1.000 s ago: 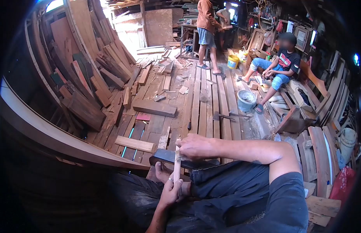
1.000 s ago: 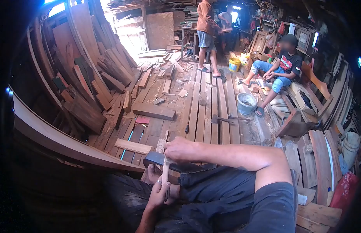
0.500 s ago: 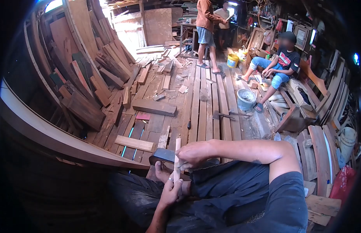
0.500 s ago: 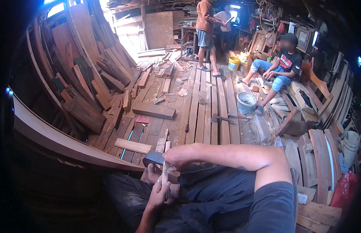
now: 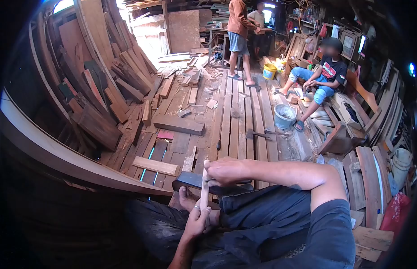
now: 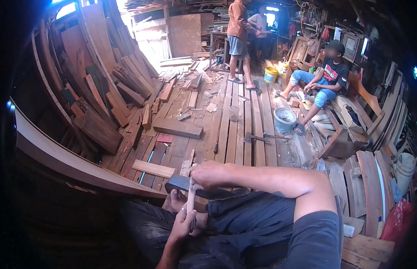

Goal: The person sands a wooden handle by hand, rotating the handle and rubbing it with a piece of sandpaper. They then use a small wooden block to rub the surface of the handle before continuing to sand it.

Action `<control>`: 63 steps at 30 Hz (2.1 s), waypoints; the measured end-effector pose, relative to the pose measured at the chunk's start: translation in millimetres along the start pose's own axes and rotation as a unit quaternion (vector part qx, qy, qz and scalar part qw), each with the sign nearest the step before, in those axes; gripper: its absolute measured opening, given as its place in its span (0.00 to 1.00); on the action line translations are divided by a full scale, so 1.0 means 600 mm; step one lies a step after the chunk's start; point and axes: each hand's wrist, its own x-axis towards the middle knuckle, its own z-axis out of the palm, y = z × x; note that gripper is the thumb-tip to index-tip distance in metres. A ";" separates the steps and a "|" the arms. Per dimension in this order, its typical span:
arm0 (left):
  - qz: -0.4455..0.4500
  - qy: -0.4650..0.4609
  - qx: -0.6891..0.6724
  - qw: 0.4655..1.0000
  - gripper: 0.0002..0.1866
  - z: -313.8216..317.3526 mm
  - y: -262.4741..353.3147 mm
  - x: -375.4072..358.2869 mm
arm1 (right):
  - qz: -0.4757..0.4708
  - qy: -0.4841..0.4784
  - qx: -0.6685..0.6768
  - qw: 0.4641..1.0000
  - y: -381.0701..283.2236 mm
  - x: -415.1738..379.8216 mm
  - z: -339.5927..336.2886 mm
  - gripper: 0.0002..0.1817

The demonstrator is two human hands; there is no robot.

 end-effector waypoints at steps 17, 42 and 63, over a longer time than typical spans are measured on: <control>-0.024 -0.017 -0.013 0.999 0.26 0.001 0.020 -0.010 | -0.033 -0.030 -0.035 0.998 -0.012 0.009 0.004 0.19; -0.007 -0.008 -0.012 1.000 0.28 0.003 0.004 -0.003 | -0.024 0.081 -0.096 0.992 0.000 0.000 0.012 0.16; 0.023 0.006 0.009 1.000 0.27 0.008 0.002 0.000 | -0.010 -0.022 -0.025 0.999 0.001 0.011 0.007 0.17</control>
